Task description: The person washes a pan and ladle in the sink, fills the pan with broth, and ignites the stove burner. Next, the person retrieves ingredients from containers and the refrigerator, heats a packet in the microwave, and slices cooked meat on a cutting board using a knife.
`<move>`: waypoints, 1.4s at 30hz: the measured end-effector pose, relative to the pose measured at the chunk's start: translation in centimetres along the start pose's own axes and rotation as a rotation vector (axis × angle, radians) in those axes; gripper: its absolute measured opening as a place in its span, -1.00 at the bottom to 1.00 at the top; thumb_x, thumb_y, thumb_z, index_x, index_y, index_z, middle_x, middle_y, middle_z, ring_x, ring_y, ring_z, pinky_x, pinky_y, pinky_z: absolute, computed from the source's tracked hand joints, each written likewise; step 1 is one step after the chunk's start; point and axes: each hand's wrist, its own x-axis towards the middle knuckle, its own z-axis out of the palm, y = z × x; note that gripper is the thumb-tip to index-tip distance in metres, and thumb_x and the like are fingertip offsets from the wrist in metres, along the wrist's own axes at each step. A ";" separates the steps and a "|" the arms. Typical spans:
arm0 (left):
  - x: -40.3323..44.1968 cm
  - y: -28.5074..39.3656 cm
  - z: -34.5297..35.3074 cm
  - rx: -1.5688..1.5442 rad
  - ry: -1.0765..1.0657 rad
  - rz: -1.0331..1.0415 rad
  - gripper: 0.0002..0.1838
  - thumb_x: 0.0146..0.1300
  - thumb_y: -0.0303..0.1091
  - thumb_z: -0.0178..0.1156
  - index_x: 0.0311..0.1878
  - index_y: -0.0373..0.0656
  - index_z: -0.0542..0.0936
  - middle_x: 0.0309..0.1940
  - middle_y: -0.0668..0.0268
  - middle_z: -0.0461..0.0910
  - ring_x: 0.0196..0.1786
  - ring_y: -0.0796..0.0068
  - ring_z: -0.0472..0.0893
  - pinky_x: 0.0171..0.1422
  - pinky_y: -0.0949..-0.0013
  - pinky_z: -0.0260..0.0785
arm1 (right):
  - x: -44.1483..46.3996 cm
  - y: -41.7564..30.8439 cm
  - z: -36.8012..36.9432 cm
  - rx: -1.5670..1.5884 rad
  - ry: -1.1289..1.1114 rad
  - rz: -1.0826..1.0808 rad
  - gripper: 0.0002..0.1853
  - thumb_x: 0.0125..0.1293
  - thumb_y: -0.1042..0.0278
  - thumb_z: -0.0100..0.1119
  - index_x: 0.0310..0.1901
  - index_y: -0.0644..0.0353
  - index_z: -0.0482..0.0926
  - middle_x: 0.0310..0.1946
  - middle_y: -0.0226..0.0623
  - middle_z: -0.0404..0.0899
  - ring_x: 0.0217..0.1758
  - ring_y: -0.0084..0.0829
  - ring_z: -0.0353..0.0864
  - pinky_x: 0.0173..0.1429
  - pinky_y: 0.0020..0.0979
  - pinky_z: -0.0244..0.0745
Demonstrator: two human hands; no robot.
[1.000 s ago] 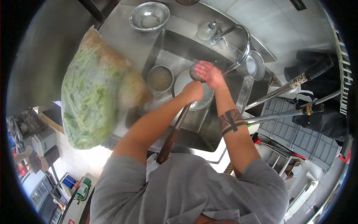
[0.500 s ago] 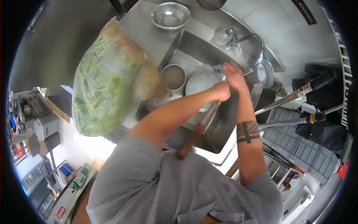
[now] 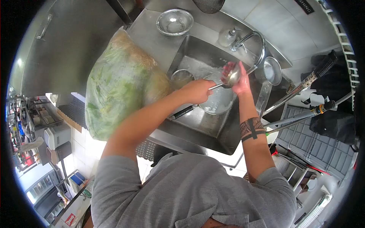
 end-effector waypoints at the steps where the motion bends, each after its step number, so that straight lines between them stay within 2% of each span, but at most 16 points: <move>1: -0.6 -0.3 -0.3 0.013 -0.001 -0.001 -0.67 0.46 -0.34 0.11 0.20 -0.25 0.57 -0.09 -0.09 0.68 0.03 -0.15 0.67 0.14 -0.05 0.48 | -0.4 0.5 1.0 0.008 -0.008 -0.006 -0.50 0.58 -0.04 0.08 0.32 0.17 0.52 0.17 -0.17 0.65 0.19 -0.18 0.66 0.35 -0.10 0.56; 4: -2.4 -1.9 -1.2 -0.102 0.248 -0.034 -0.72 0.48 -0.33 0.13 0.15 -0.21 0.61 -0.15 -0.01 0.69 -0.06 -0.01 0.69 0.06 0.05 0.48 | -1.0 2.8 4.6 0.364 -0.018 -0.138 -0.61 0.62 0.07 0.04 0.08 0.30 0.58 0.06 -0.15 0.71 0.11 -0.24 0.72 0.36 0.00 0.56; 6: -3.5 -3.2 -1.8 -0.211 0.494 -0.165 -0.73 0.52 -0.31 0.12 0.14 -0.23 0.61 -0.31 0.09 0.66 -0.21 0.22 0.66 -0.04 0.18 0.48 | 3.2 7.2 -0.8 0.682 -0.635 -0.094 -0.69 0.62 0.15 0.05 0.06 0.24 0.62 -0.02 -0.19 0.77 0.03 -0.23 0.76 0.31 -0.04 0.59; 9: -4.5 -4.8 -3.6 -0.229 0.771 -0.315 -0.70 0.55 -0.17 0.08 0.03 -0.21 0.61 -0.25 -0.08 0.65 -0.18 -0.12 0.65 -0.03 0.01 0.47 | -2.0 8.6 7.7 0.716 -0.599 0.021 -0.74 0.61 0.21 0.06 0.02 0.20 0.65 -0.11 -0.13 0.78 -0.01 -0.21 0.79 0.14 -0.09 0.69; 11: -5.0 -4.6 -7.7 -0.226 0.786 -0.417 -0.67 0.57 -0.14 0.04 0.02 -0.22 0.63 -0.24 -0.09 0.68 -0.15 -0.12 0.66 -0.02 0.03 0.48 | -3.0 8.9 9.3 0.271 -0.418 -0.028 -0.77 0.60 0.21 0.08 -0.01 0.16 0.65 -0.10 -0.14 0.78 0.01 -0.22 0.78 0.10 -0.14 0.68; 13: -4.0 -6.2 -11.5 -0.287 0.925 -0.278 -0.70 0.60 -0.18 0.06 0.10 -0.15 0.67 -0.50 0.48 0.46 -0.43 0.66 0.43 -0.35 0.43 0.30 | -2.6 9.1 8.4 0.263 -0.360 0.017 -0.77 0.59 0.22 0.09 0.00 0.16 0.65 -0.10 -0.15 0.78 0.00 -0.20 0.78 0.09 -0.14 0.68; 21: 8.3 -12.2 -23.6 -0.387 0.899 -0.266 -0.62 0.58 -0.11 0.06 0.11 -0.21 0.66 -0.42 0.36 0.59 -0.46 0.50 0.53 -0.44 0.30 0.40 | 1.3 4.2 2.9 0.395 -0.088 -0.052 -0.76 0.58 0.20 0.07 0.04 0.17 0.61 -0.06 -0.23 0.72 -0.05 -0.24 0.72 0.06 -0.21 0.65; 23: 10.6 -15.3 -24.0 0.002 0.992 -0.265 -0.59 0.56 -0.08 0.10 0.13 -0.24 0.66 -0.32 0.25 0.69 -0.38 0.39 0.62 -0.40 0.25 0.47 | 1.2 1.9 2.3 0.421 0.055 -0.171 -0.74 0.58 0.20 0.10 0.07 0.19 0.59 -0.05 -0.22 0.69 -0.05 -0.27 0.69 0.08 -0.24 0.65; 25: 10.7 -15.1 -24.1 -0.107 0.942 -0.292 -0.56 0.52 -0.05 0.15 0.13 -0.26 0.66 -0.22 0.09 0.74 -0.24 0.19 0.72 -0.23 0.15 0.54 | 1.7 -0.1 1.0 0.299 0.081 -0.189 -0.73 0.57 0.22 0.11 0.10 0.22 0.57 -0.03 -0.18 0.69 -0.04 -0.27 0.70 0.09 -0.25 0.65; 27: 10.6 -14.9 -23.4 0.557 1.196 -0.378 -0.63 0.43 -0.12 0.24 0.04 -0.25 0.69 -0.14 -0.01 0.73 -0.02 -0.07 0.71 0.14 0.07 0.50 | 0.6 -1.3 0.4 0.171 0.092 -0.186 -0.72 0.56 0.25 0.13 0.13 0.25 0.55 -0.01 -0.14 0.69 -0.03 -0.27 0.71 0.10 -0.26 0.65; 29: 8.5 -8.4 -19.4 0.394 1.464 -0.132 -0.73 0.43 -0.22 0.21 -0.05 -0.23 0.71 -0.13 0.04 0.73 0.00 0.04 0.72 0.14 0.14 0.53 | -0.8 -3.3 1.7 -0.206 0.092 -0.212 -0.68 0.54 0.29 0.16 0.18 0.30 0.51 0.04 -0.10 0.69 0.01 -0.28 0.71 0.13 -0.28 0.65; 33: 10.9 -1.5 -0.6 -0.376 0.838 0.076 -0.86 0.41 -0.34 0.24 -0.09 -0.15 0.72 -0.15 0.25 0.74 -0.04 0.39 0.70 0.11 0.25 0.54 | -4.2 -3.9 3.9 -0.502 -0.008 -0.246 -0.72 0.44 0.36 0.26 0.06 0.37 0.65 -0.10 -0.12 0.75 -0.13 -0.34 0.75 0.07 -0.32 0.66; 35: 19.0 -3.4 8.7 -1.540 0.140 -0.160 -0.73 0.43 -0.32 0.15 0.08 -0.17 0.69 -0.13 0.29 0.72 -0.07 0.40 0.67 0.05 0.34 0.53 | -5.2 -4.2 3.7 -0.607 0.097 -0.253 -0.75 0.40 0.39 0.27 0.00 0.36 0.69 -0.17 -0.15 0.76 -0.19 -0.36 0.74 0.03 -0.33 0.65; 38: 25.7 -0.9 8.9 -1.219 0.197 -0.196 -0.71 0.45 -0.24 0.10 0.03 -0.16 0.71 -0.16 0.25 0.73 -0.14 0.36 0.69 -0.02 0.27 0.55 | -4.2 -5.7 -0.2 -0.928 0.513 -0.515 -0.79 0.32 0.43 0.28 -0.08 0.32 0.75 -0.30 -0.26 0.77 -0.28 -0.43 0.73 -0.07 -0.38 0.61; 40: 26.8 -0.4 10.0 -0.882 0.247 -0.264 -0.66 0.46 -0.17 0.05 -0.02 -0.16 0.72 -0.20 0.22 0.73 -0.21 0.33 0.70 -0.09 0.20 0.57 | -2.0 -8.2 -5.8 -1.244 0.822 -0.836 -0.76 0.29 0.42 0.19 -0.08 0.24 0.75 -0.25 -0.07 0.79 -0.16 -0.14 0.77 0.02 -0.21 0.61; 42: 24.7 -3.7 11.9 0.082 0.253 -0.038 -0.64 0.42 -0.14 0.07 -0.21 -0.21 0.74 -0.27 0.13 0.75 -0.24 0.24 0.72 -0.10 0.08 0.58 | -1.9 -11.9 -6.7 -1.633 1.150 -0.612 -0.57 0.21 0.30 0.21 0.12 0.19 0.69 0.10 0.07 0.70 0.18 0.13 0.65 0.31 -0.01 0.52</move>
